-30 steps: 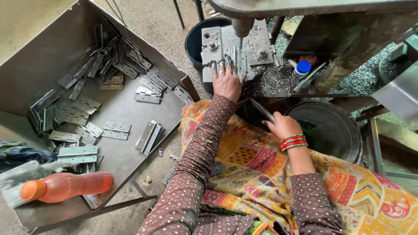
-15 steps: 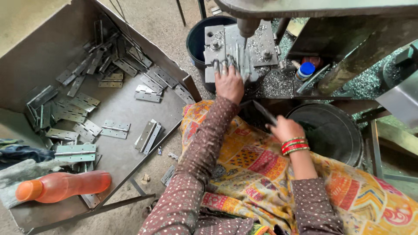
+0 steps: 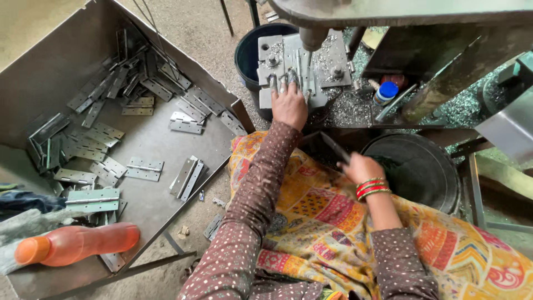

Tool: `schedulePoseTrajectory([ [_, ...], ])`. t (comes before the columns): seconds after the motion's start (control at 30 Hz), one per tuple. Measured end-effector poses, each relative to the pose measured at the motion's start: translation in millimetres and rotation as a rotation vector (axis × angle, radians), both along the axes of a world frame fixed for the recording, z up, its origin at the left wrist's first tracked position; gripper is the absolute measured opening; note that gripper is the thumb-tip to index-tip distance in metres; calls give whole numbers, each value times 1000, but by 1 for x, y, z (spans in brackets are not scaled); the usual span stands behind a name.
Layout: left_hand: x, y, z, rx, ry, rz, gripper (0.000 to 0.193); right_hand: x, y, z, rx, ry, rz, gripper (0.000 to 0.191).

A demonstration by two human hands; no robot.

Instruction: The person places metal hinge pieces under a drill press, activates the drill to create holes, and then removes the finished pieces to a nearby bin. This process is repeated for multiple hinge pieces.

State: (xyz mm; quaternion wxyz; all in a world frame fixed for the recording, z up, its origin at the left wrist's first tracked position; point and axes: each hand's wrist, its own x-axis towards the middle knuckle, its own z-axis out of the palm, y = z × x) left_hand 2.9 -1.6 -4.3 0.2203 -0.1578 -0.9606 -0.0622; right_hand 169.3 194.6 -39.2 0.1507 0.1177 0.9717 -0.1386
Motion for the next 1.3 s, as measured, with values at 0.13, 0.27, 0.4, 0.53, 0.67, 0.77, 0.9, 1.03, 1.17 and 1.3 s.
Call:
schedulePoseTrajectory([
  [0.13, -28, 9, 1, 58, -154, 1, 20, -1, 3, 7, 69, 149, 92, 47],
  [0.27, -33, 12, 1, 62, -204, 5, 21, 6, -4, -18, -74, 121, 22, 45],
  [0.4, -12, 5, -1, 90, -77, -58, 19, 9, -9, -22, -60, 175, 57, 44],
  [0.53, -12, 1, 4, 60, -123, -40, 19, 0, 2, -11, -14, 29, 24, 46],
  [0.67, -35, 4, 12, -11, -333, -13, 22, -7, 9, 0, 31, 51, 68, 48],
  [0.77, -47, 3, 17, 18, -168, 24, 23, -3, 6, -9, -26, 9, 22, 50],
  [0.9, -50, 1, 23, 31, -272, 25, 25, 7, 1, -17, -73, 91, -5, 52],
  [1.03, -47, 0, 31, 49, -301, -1, 26, 4, 1, -7, -5, 67, 27, 48],
  [1.17, -47, 1, 33, -8, -413, 43, 28, 0, -1, -3, -4, 106, 23, 44],
  [1.3, -50, 3, 31, 19, -296, 22, 29, 10, -5, -22, -91, 122, -33, 48],
])
